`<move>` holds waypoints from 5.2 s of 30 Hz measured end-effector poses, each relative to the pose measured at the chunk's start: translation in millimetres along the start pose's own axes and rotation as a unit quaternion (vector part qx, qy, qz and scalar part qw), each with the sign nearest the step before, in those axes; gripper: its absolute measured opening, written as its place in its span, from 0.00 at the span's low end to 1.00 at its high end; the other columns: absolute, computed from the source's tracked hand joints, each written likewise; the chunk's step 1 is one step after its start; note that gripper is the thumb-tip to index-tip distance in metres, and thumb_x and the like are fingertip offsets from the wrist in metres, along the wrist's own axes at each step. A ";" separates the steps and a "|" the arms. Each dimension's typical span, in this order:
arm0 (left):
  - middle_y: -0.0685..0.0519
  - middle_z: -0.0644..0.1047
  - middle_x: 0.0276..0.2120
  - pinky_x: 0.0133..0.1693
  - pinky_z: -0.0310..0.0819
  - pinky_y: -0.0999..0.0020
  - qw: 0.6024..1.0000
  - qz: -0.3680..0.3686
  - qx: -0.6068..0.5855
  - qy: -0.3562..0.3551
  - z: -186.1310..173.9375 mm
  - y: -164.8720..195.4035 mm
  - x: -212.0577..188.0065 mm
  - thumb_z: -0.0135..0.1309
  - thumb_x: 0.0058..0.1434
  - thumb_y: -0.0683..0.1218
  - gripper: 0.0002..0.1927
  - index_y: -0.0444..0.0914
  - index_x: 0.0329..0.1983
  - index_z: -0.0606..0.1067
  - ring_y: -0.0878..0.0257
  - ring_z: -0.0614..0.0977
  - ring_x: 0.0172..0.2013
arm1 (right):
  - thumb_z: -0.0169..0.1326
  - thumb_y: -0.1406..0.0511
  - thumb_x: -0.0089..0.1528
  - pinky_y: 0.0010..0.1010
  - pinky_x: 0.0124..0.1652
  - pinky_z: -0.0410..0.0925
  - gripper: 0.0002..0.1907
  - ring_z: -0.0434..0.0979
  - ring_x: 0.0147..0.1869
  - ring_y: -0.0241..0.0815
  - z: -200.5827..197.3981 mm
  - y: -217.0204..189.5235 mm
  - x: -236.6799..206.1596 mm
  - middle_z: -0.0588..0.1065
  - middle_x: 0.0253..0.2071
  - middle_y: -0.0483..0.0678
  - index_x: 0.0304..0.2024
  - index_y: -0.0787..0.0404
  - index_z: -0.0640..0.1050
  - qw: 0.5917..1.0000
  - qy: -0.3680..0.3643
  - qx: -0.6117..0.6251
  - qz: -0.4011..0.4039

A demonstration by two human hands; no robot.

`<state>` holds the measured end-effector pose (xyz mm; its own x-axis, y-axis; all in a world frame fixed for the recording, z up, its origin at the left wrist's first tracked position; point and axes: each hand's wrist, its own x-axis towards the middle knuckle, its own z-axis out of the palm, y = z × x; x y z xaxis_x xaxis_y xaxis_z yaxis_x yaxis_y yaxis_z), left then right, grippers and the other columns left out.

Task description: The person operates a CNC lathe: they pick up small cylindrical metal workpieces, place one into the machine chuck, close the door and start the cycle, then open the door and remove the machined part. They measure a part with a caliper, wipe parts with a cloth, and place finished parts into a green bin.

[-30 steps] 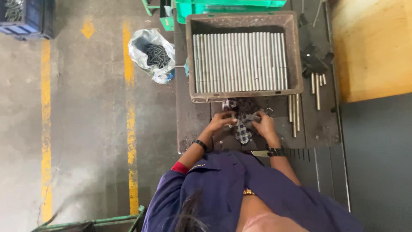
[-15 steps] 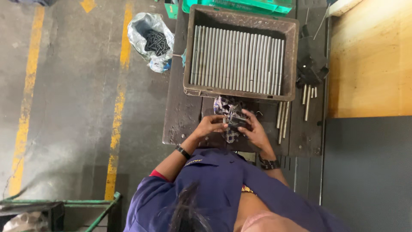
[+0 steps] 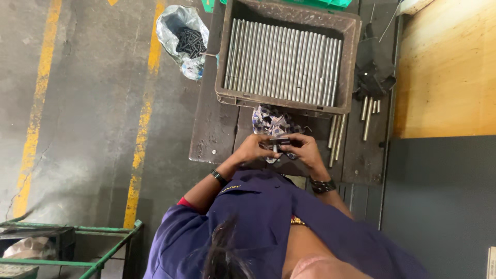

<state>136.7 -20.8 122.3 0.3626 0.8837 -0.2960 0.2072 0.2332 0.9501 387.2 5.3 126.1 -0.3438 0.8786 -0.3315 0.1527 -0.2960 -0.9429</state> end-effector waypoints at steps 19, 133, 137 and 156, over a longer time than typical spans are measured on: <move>0.52 0.83 0.39 0.43 0.79 0.70 0.992 0.037 -0.120 -0.013 -17.0 21.4 4.2 0.72 0.49 0.43 0.31 0.31 0.57 0.78 0.66 0.82 0.39 | 0.66 0.75 0.57 0.27 0.45 0.75 0.17 0.82 0.45 0.35 -4.9 -50.2 -18.3 0.82 0.43 0.48 0.49 0.67 0.83 0.995 -0.049 0.032 -0.084; 0.44 0.82 0.46 0.44 0.81 0.62 0.985 0.149 0.073 0.044 1.8 4.3 19.4 0.61 0.55 0.38 0.36 0.41 0.69 0.68 0.54 0.87 0.42 | 0.63 0.72 0.60 0.27 0.46 0.76 0.13 0.82 0.46 0.32 35.9 -5.3 5.4 0.81 0.42 0.43 0.48 0.63 0.80 0.986 0.134 -0.029 -0.090; 0.48 0.82 0.48 0.41 0.81 0.64 0.986 0.151 0.070 0.026 -16.7 40.2 18.6 0.59 0.55 0.36 0.37 0.40 0.70 0.66 0.59 0.87 0.39 | 0.65 0.74 0.60 0.28 0.45 0.74 0.13 0.77 0.45 0.31 18.9 -33.5 4.5 0.79 0.42 0.43 0.47 0.64 0.80 0.960 0.217 -0.060 -0.164; 0.48 0.84 0.44 0.41 0.82 0.67 0.982 0.116 0.146 -0.016 -59.6 32.1 -8.9 0.62 0.61 0.43 0.21 0.40 0.58 0.78 0.60 0.87 0.38 | 0.68 0.74 0.56 0.29 0.34 0.76 0.11 0.85 0.34 0.38 -66.3 -213.7 122.2 0.83 0.34 0.54 0.41 0.69 0.83 0.877 0.255 -0.294 -0.283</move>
<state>86.0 3.1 161.4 0.4582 0.8850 -0.0820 0.3661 -0.1038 0.9248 373.9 200.8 289.2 -0.0830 0.9200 0.3831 0.5943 0.3543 -0.7220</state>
